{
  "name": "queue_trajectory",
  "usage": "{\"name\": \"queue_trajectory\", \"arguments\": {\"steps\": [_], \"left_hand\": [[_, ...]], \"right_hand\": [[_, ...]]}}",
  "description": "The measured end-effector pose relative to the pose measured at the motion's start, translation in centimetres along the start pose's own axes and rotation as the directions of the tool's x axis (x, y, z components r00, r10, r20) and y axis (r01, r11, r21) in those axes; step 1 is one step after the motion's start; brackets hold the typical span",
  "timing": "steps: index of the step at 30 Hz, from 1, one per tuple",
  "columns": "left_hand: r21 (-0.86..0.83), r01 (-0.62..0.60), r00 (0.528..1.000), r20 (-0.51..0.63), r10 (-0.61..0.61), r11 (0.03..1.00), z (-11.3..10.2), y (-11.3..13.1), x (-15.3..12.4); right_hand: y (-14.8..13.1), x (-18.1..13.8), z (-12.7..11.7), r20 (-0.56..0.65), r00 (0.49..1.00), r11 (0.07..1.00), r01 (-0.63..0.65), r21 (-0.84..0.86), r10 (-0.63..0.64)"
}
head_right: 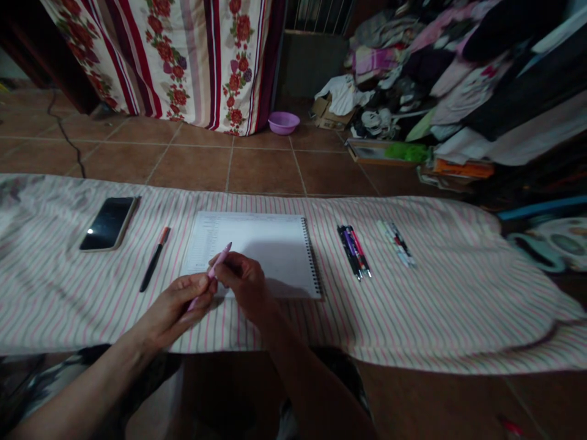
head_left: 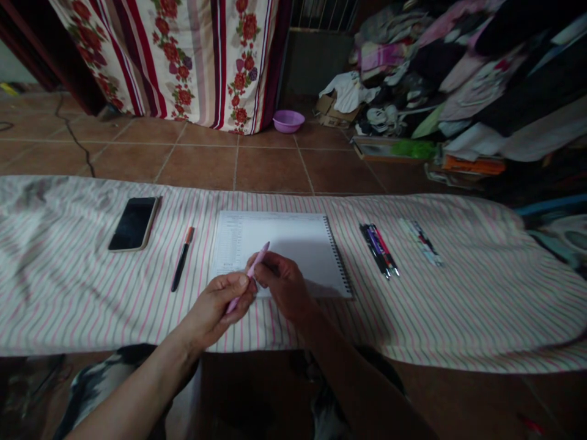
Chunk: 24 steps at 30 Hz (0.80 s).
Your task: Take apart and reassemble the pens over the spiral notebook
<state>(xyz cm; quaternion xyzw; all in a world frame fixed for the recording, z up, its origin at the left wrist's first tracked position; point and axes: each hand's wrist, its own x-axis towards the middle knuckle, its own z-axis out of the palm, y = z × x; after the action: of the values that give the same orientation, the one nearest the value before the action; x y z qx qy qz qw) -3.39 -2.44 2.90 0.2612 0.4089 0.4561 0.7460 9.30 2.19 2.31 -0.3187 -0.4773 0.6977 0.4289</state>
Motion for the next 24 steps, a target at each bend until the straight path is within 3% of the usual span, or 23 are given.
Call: {"name": "queue_trajectory", "arguments": {"steps": [2,6,10,12,14,17,21,24], "left_hand": [[0.025,-0.037,0.999,-0.004,0.037,0.999,0.0,0.1,0.0],[0.299,-0.180,0.964,-0.133,0.228,0.937,-0.3,-0.7,0.3],[0.443,-0.161,0.938,-0.208,0.276,0.882,-0.7,-2.0,0.5],[0.474,-0.153,0.936,-0.212,0.281,0.867,-0.7,-2.2,0.4],[0.434,-0.152,0.948,-0.190,0.255,0.888,-0.5,-2.0,0.4],[0.244,-0.146,0.976,-0.120,0.179,0.959,-0.1,-1.3,0.3],[-0.034,-0.011,1.000,-0.012,0.010,0.999,0.0,-0.6,0.1],[-0.013,-0.032,0.999,-0.009,0.032,0.999,0.0,-0.4,0.0]], "right_hand": [[0.1,0.0,0.1,0.001,1.000,0.999,-0.018,0.026,0.018],[0.5,0.3,0.1,-0.131,0.989,0.996,-0.076,-0.053,0.068],[0.6,0.5,0.0,-0.288,0.951,0.969,-0.173,-0.176,0.117],[0.6,0.4,-0.1,-0.305,0.947,0.959,-0.170,-0.228,0.096],[0.6,0.3,-0.2,-0.278,0.959,0.955,-0.124,-0.269,0.046],[0.5,0.1,-0.2,-0.224,0.974,0.961,-0.052,-0.273,-0.011],[0.5,-0.1,-0.1,-0.110,0.994,0.992,0.000,-0.127,-0.014],[0.4,0.0,0.0,-0.085,0.996,0.999,0.001,-0.035,-0.004]]}}
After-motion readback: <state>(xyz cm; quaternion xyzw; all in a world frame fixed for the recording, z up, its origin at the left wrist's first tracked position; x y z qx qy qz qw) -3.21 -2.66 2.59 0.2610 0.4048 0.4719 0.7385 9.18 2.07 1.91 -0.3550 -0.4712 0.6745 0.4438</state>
